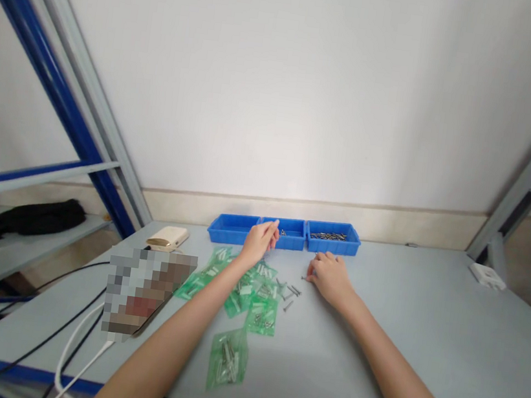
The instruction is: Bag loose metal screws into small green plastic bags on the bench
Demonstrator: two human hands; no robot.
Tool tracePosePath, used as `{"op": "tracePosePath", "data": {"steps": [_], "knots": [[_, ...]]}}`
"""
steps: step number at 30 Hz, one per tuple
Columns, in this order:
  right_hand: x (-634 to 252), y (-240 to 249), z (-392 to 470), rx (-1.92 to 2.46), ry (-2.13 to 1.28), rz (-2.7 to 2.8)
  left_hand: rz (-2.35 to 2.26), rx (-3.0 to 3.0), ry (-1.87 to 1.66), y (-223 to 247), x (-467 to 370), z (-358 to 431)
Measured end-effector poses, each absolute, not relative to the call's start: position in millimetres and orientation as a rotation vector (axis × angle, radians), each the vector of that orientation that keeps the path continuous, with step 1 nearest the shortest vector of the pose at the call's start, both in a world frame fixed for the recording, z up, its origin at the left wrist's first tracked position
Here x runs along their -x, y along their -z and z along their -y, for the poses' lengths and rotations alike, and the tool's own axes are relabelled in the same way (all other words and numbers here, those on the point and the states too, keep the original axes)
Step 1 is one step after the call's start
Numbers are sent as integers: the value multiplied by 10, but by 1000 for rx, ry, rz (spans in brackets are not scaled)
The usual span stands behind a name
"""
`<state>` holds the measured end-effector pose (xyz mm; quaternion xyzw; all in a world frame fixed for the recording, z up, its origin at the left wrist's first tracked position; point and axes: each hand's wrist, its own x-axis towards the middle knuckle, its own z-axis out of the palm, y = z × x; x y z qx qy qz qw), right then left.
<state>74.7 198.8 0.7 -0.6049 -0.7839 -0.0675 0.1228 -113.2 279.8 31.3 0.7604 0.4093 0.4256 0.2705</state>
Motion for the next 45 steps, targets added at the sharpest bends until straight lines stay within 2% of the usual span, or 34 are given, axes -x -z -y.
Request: {"op": "tracePosePath", "data": {"steps": [4, 11, 15, 18, 25, 31, 37, 45], "knots": [[-680, -25, -1959, 1774, 202, 2295, -1166, -2536, -811, -152, 1240, -2434], [-603, -8, -1949, 1753, 247, 2319, -1211, -2751, -990, -160, 1342, -2470], [-586, 8, -1957, 1706, 247, 2329, -1125, -2785, -851, -111, 1348, -2464], [-588, -15, -1958, 1691, 29, 2208, -992, -2888, -726, -45, 1313, -2369], [-616, -20, -2024, 1395, -797, 1874, -1006, -3064, -674, -52, 1211, -2251], [-607, 54, -2054, 1255, -1068, 1681, -987, -3213, -694, -28, 1234, -2256], [-622, 41, -2057, 1194, -1068, 1650, -961, -3313, -538, -110, 1248, -2186], [-620, -48, -2032, 1162, -961, 1696, -1055, -3090, -656, -109, 1222, -2156]]}}
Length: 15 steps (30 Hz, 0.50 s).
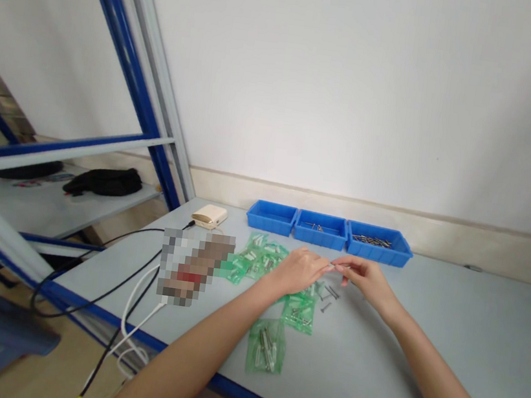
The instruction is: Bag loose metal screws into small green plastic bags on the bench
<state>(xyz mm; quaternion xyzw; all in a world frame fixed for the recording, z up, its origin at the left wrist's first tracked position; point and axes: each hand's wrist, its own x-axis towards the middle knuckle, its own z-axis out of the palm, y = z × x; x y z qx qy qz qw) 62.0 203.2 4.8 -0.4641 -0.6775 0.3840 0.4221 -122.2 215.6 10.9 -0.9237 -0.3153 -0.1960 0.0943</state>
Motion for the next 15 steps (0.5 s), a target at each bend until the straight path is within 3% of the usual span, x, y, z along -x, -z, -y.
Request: {"op": "tracePosePath", "data": {"steps": [9, 15], "knots": [[-562, -160, -1861, 1260, -175, 1960, 1165, 2848, 809, -113, 1189, -2110], [-581, -167, -1866, 1314, -189, 1957, 1224, 2922, 941, -155, 1165, -2068]]}}
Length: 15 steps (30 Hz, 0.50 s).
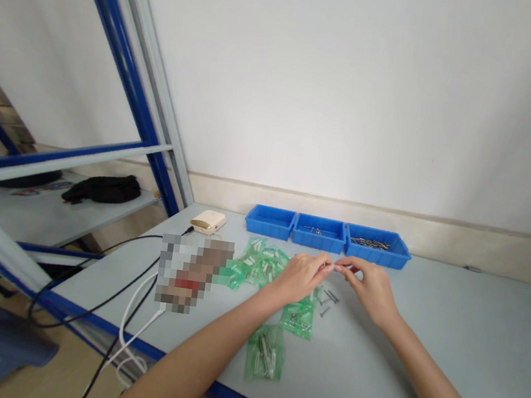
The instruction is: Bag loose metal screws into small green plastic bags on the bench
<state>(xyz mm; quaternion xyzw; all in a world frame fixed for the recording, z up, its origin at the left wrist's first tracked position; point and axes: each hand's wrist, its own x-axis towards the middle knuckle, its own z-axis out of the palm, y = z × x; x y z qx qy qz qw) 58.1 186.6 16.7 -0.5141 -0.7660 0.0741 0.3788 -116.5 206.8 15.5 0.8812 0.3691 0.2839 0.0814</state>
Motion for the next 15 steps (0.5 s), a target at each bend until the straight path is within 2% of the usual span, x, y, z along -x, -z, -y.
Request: {"op": "tracePosePath", "data": {"steps": [11, 15], "knots": [[-554, -141, -1828, 1247, -7, 2146, -1052, -2334, -871, -113, 1134, -2088], [-574, -130, -1851, 1234, -78, 2109, -1022, -2348, -860, -122, 1150, -2092]]}}
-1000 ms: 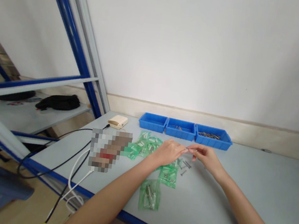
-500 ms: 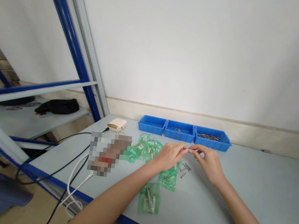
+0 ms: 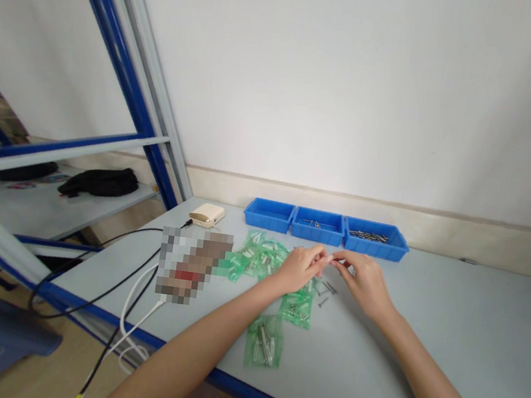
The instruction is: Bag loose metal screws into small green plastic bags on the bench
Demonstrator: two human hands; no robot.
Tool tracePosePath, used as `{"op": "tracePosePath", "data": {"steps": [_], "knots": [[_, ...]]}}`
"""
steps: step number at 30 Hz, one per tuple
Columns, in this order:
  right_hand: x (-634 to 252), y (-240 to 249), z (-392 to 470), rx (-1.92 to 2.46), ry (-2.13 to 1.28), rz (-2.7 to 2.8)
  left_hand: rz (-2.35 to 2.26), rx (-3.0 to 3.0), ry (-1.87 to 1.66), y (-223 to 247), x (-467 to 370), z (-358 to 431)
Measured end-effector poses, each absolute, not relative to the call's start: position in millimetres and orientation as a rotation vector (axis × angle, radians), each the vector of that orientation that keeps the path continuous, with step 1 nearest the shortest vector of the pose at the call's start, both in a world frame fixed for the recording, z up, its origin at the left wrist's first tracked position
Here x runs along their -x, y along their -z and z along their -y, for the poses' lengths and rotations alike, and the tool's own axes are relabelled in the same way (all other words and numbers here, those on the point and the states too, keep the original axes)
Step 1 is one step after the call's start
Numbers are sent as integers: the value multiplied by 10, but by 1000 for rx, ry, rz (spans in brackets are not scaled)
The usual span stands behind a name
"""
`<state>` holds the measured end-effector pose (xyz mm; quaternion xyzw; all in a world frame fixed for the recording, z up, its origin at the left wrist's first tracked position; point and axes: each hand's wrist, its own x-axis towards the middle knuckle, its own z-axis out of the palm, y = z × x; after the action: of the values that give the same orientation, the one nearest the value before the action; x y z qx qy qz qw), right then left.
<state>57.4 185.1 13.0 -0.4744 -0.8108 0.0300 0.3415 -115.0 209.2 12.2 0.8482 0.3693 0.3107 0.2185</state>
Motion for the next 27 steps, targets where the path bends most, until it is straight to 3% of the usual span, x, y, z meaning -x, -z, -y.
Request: {"op": "tracePosePath", "data": {"steps": [15, 27], "knots": [[-542, -143, -1868, 1239, -417, 1986, -1111, -2478, -804, -89, 1186, -2135], [-526, -114, -1832, 1380, -211, 2075, -1242, -2580, -779, -84, 1148, -2144]]}}
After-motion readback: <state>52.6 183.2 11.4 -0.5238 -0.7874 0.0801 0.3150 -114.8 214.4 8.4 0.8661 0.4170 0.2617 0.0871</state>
